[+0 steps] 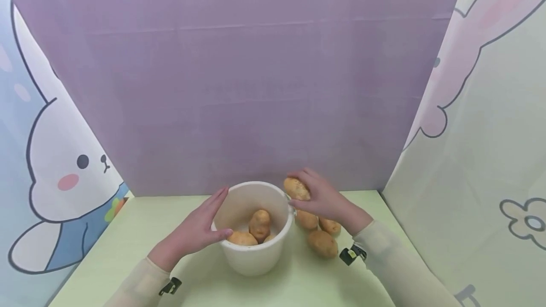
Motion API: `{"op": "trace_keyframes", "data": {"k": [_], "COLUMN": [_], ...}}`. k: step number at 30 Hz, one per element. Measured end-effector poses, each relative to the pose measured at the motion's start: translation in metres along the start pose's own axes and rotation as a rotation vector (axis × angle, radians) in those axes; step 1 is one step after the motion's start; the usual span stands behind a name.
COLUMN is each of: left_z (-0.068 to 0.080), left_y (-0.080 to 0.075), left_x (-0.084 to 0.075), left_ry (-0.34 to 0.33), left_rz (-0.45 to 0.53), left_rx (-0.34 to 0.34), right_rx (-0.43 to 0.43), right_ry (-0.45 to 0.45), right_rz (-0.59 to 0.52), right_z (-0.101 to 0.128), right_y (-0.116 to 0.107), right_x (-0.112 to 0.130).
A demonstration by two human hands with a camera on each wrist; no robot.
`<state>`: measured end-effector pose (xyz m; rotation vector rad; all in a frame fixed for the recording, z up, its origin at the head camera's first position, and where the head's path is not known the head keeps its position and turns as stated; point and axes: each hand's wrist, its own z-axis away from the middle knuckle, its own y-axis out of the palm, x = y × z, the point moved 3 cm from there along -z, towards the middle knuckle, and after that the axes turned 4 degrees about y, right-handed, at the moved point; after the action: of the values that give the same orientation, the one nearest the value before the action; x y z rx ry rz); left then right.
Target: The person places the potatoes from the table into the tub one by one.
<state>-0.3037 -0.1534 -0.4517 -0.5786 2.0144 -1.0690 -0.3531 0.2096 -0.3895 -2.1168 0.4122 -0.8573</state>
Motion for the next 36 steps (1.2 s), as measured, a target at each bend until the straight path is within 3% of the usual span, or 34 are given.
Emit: {"op": "trace_keyframes", "data": {"k": [14, 23, 36], "left_z": [0.002, 0.007, 0.003], "left_y": [-0.004, -0.001, -0.002], "left_x": [0.0, 0.001, 0.002], "left_ry": [0.002, -0.019, 0.018], "left_rz": [0.006, 0.017, 0.001], "left_rx": [-0.005, 0.008, -0.016], "right_rx": [0.149, 0.246, 0.285], "right_ry": [-0.103, -0.138, -0.156], "right_rz": [-0.031, -0.071, -0.099], "right_z": [-0.032, -0.037, -0.041], "right_y": [0.032, 0.053, 0.061], "right_x": [0.031, 0.04, 0.046]}}
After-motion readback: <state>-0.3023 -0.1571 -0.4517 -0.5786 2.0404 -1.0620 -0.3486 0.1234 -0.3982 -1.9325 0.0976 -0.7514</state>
